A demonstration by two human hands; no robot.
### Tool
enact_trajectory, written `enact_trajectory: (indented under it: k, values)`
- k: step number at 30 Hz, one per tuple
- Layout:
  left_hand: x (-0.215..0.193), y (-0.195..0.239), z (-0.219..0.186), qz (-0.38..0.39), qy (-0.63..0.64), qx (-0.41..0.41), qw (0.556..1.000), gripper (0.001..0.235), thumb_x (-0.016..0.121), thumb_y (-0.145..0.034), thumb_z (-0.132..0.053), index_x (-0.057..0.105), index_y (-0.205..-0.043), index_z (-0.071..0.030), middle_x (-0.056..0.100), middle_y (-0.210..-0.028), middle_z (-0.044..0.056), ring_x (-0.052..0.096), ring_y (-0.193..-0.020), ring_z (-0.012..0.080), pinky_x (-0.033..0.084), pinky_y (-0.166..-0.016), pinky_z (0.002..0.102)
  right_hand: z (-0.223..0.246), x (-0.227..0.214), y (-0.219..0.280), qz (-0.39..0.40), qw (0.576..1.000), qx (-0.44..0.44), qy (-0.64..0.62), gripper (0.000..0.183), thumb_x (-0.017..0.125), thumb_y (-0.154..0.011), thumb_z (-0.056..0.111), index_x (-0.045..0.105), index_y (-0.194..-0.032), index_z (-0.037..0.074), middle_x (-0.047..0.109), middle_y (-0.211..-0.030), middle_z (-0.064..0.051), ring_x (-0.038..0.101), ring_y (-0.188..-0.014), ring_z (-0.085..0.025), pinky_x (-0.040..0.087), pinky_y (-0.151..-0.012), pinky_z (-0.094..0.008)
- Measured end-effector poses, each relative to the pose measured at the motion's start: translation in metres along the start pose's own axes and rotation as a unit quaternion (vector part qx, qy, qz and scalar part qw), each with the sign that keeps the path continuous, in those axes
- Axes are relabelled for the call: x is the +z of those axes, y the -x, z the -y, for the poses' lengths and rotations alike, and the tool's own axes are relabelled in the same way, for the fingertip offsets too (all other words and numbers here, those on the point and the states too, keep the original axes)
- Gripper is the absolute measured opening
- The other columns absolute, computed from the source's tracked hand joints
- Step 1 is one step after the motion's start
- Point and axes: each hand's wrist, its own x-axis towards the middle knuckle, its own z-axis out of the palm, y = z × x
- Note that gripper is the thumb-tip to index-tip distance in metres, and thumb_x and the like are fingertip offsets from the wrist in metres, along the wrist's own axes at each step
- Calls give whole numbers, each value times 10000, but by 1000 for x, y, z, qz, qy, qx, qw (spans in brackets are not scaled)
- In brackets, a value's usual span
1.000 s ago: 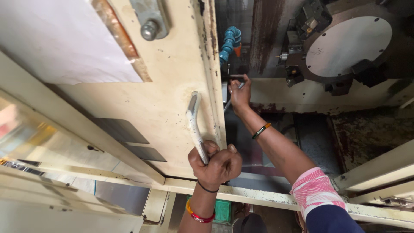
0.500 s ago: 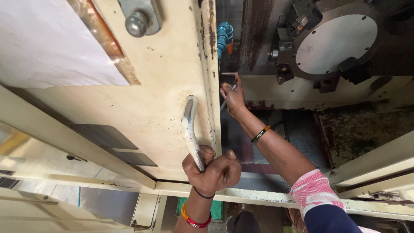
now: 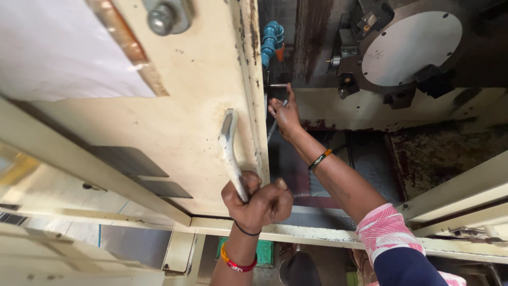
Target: The person uses a metal rod to turn a lock on a machine door, then opens the door to reach inside and adjust a component. The person closes the door and repeats the locking and unlocking process.
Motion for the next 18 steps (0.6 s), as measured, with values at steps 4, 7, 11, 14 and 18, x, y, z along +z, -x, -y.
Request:
enact_trajectory:
  k: [4, 7, 11, 14, 18]
  values:
    - [4, -6, 0, -4, 13, -5, 1000, 229, 814, -815, 56, 699, -897, -124, 401, -1033, 70, 436, -705, 108, 365, -610, 269, 33, -12, 19, 39, 996, 44, 62, 781, 540, -998, 24, 111, -1628, 193, 681, -1118, -115, 704, -970, -146, 605, -884, -307]
    - [3, -11, -5, -21, -47, 4, 999, 207, 787, -769, 6, 692, -892, -129, 413, -975, 64, 494, -767, 164, 402, -640, 302, 49, -23, 64, 113, 990, 22, 85, 606, 507, -1003, 20, 289, -1561, 113, 681, -1123, -123, 740, -947, -175, 639, -837, -294]
    - [4, -25, -14, -56, -44, 0, 997, 187, 755, -730, -17, 692, -861, -134, 436, -995, 114, 520, -850, 215, 456, -668, 308, 60, -37, 159, 171, 938, -53, 298, 269, 506, -1060, 92, 521, -1320, 26, 716, -919, -154, 675, -700, -235, 539, -570, -368]
    - [6, -36, -26, -76, -45, -22, 996, 164, 752, -726, -33, 670, -816, -143, 442, -985, 113, 522, -876, 246, 478, -696, 332, 63, -52, 228, 307, 815, -347, 348, 300, 567, -950, -51, 540, -1247, -14, 685, -893, -242, 771, -863, -354, 581, -628, -421]
    - [4, -42, -43, -72, -26, -77, 994, 129, 705, -735, -41, 646, -800, -135, 514, -908, 83, 505, -882, 288, 466, -763, 370, 52, -55, 295, 329, 777, -223, 488, 318, 662, -945, 79, 494, -1181, -50, 678, -859, -292, 700, -817, -470, 543, -643, -510]
